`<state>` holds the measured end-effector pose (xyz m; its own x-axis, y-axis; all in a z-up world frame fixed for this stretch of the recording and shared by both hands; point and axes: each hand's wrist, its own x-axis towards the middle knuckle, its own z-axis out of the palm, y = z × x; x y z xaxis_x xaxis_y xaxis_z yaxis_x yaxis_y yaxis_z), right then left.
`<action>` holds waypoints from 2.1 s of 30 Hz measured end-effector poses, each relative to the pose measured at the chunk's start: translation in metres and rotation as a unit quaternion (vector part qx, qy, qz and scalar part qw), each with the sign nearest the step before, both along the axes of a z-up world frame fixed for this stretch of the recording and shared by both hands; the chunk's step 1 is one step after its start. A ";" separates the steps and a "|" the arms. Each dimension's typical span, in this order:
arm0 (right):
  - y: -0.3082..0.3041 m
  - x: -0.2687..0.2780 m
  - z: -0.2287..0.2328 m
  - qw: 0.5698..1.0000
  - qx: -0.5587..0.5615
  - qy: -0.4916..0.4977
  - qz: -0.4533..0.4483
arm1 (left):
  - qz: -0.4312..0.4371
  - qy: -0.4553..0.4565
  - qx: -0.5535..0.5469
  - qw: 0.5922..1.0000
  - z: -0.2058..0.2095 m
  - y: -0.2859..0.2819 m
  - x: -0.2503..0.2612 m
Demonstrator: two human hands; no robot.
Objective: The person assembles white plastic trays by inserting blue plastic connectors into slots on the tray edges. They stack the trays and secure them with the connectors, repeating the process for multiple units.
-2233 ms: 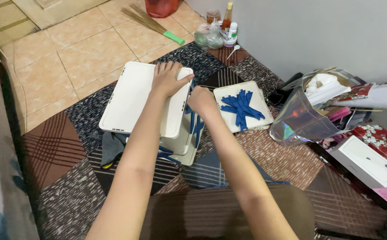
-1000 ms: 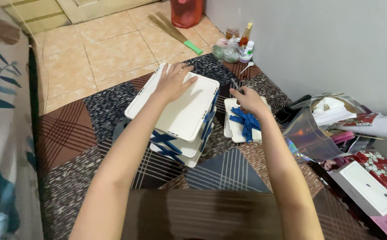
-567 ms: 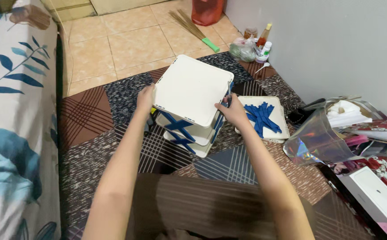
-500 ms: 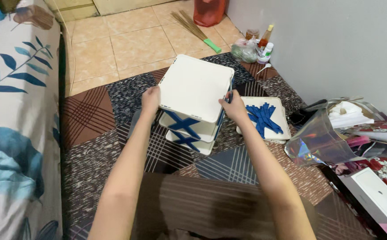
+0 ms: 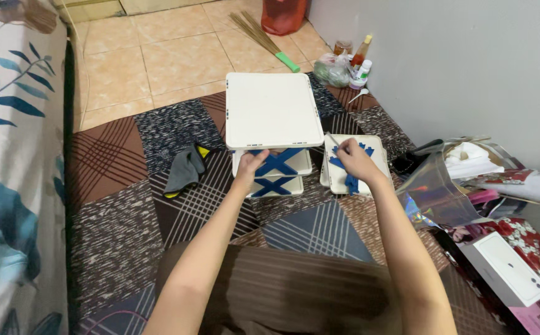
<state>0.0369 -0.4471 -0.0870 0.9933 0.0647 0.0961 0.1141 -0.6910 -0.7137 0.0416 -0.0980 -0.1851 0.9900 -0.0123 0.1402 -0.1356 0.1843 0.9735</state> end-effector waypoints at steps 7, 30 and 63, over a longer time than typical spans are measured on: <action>0.010 -0.057 0.028 0.983 -0.015 -0.042 0.179 | -0.087 0.051 0.173 0.980 0.035 -0.026 -0.002; 0.051 -0.039 0.039 0.979 0.149 -0.048 0.130 | -0.195 -0.007 0.110 0.974 0.059 -0.030 -0.001; 0.050 0.001 0.071 0.986 -0.015 0.008 0.169 | -0.213 0.022 0.092 0.972 0.060 -0.021 -0.005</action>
<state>0.0384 -0.3969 -0.0161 0.9161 0.3943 0.0729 0.3295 -0.6368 -0.6971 0.0370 -0.1192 -0.1248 0.8949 -0.4431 0.0538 -0.0423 0.0358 0.9985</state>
